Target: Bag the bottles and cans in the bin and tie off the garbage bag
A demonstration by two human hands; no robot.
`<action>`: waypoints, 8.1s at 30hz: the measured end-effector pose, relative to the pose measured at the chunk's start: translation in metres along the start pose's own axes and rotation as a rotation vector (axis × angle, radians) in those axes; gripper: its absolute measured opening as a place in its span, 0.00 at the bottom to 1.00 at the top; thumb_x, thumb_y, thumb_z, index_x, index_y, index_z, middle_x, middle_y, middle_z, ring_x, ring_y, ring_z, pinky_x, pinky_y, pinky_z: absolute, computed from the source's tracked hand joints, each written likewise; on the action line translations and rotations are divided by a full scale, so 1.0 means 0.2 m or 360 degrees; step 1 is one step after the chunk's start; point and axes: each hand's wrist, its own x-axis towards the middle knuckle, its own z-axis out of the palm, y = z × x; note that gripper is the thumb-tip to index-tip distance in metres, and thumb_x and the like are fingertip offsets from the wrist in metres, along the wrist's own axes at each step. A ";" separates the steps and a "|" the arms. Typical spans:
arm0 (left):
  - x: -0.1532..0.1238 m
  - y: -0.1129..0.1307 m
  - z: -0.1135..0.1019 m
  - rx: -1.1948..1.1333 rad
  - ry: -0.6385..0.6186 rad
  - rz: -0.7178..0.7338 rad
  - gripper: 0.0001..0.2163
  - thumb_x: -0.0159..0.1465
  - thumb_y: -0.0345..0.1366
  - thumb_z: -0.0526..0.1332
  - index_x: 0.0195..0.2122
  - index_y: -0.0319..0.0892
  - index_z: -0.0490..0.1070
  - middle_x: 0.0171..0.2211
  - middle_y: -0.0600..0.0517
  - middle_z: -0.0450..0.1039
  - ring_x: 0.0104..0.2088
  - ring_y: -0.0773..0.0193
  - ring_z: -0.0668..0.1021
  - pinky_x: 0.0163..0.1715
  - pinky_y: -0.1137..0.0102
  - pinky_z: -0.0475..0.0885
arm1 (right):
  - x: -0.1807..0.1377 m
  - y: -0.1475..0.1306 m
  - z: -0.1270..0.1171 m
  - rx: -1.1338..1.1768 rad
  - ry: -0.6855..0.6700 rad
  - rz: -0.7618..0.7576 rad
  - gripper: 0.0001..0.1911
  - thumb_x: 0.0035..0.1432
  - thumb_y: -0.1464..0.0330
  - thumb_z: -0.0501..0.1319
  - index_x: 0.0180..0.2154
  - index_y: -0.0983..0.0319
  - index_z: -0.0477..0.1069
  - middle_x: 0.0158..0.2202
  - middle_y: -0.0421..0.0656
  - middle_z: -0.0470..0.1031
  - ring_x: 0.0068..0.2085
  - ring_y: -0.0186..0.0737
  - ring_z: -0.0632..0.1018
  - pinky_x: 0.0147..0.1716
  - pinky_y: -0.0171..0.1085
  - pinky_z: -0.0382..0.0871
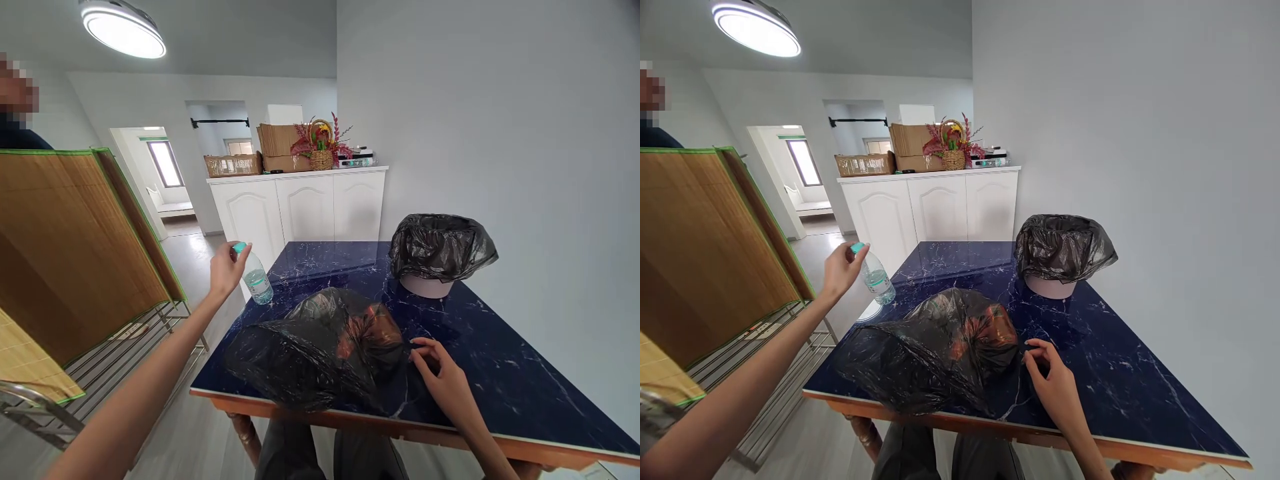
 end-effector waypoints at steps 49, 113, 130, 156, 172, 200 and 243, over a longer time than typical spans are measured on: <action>-0.78 0.08 0.18 0.0774 -0.0980 0.0603 0.05 0.64 0.36 0.68 0.38 0.41 0.80 0.44 0.35 0.81 0.52 0.38 0.80 0.54 0.50 0.71 | -0.01 -0.02 -0.01 0.0000 -0.0015 -0.0031 0.24 0.67 0.47 0.59 0.53 0.56 0.72 0.42 0.49 0.85 0.45 0.52 0.86 0.34 0.40 0.77; -0.54 0.16 -0.37 -0.0028 -0.1057 0.0603 0.24 0.76 0.52 0.51 0.28 0.43 0.69 0.22 0.55 0.69 0.23 0.66 0.69 0.28 0.70 0.61 | -0.02 -0.03 -0.02 -0.0212 -0.0098 -0.0015 0.24 0.68 0.45 0.56 0.51 0.56 0.72 0.40 0.46 0.84 0.40 0.50 0.85 0.28 0.38 0.71; -1.03 0.33 -0.05 -0.0263 -0.1335 0.1022 0.25 0.75 0.26 0.50 0.71 0.51 0.61 0.64 0.42 0.71 0.64 0.47 0.71 0.63 0.47 0.70 | -0.22 -0.61 0.33 -0.0702 -0.0130 -0.0934 0.31 0.70 0.58 0.61 0.71 0.47 0.59 0.69 0.52 0.61 0.70 0.67 0.63 0.64 0.66 0.64; -0.87 0.71 0.47 -0.0525 -0.1553 0.1423 0.42 0.59 0.21 0.61 0.76 0.46 0.53 0.75 0.40 0.57 0.73 0.44 0.64 0.71 0.51 0.62 | 0.23 0.00 0.12 0.0057 -0.0049 -0.0106 0.38 0.65 0.67 0.51 0.75 0.53 0.54 0.71 0.46 0.68 0.71 0.45 0.69 0.71 0.51 0.60; -0.85 0.73 -0.13 -0.0856 -0.1737 0.0510 0.30 0.64 0.46 0.73 0.65 0.50 0.69 0.60 0.46 0.78 0.57 0.48 0.80 0.58 0.58 0.75 | 0.07 0.00 0.09 0.0108 -0.0076 -0.0089 0.37 0.67 0.66 0.51 0.76 0.52 0.50 0.70 0.49 0.67 0.68 0.49 0.72 0.66 0.52 0.67; -0.84 -0.42 -0.09 -0.0231 -0.0355 -0.0706 0.40 0.54 0.67 0.66 0.56 0.40 0.68 0.51 0.36 0.82 0.49 0.40 0.85 0.51 0.51 0.80 | 0.05 -0.06 0.10 -0.0030 -0.0192 0.0112 0.34 0.68 0.61 0.50 0.73 0.52 0.55 0.73 0.46 0.63 0.70 0.56 0.69 0.60 0.50 0.74; -0.88 0.71 0.41 -0.0064 -0.1426 0.1205 0.29 0.65 0.17 0.52 0.67 0.40 0.64 0.65 0.36 0.70 0.62 0.45 0.76 0.63 0.51 0.72 | 0.04 -0.11 0.10 -0.0047 -0.0363 -0.0165 0.29 0.67 0.65 0.50 0.67 0.52 0.66 0.63 0.47 0.76 0.63 0.52 0.77 0.57 0.48 0.75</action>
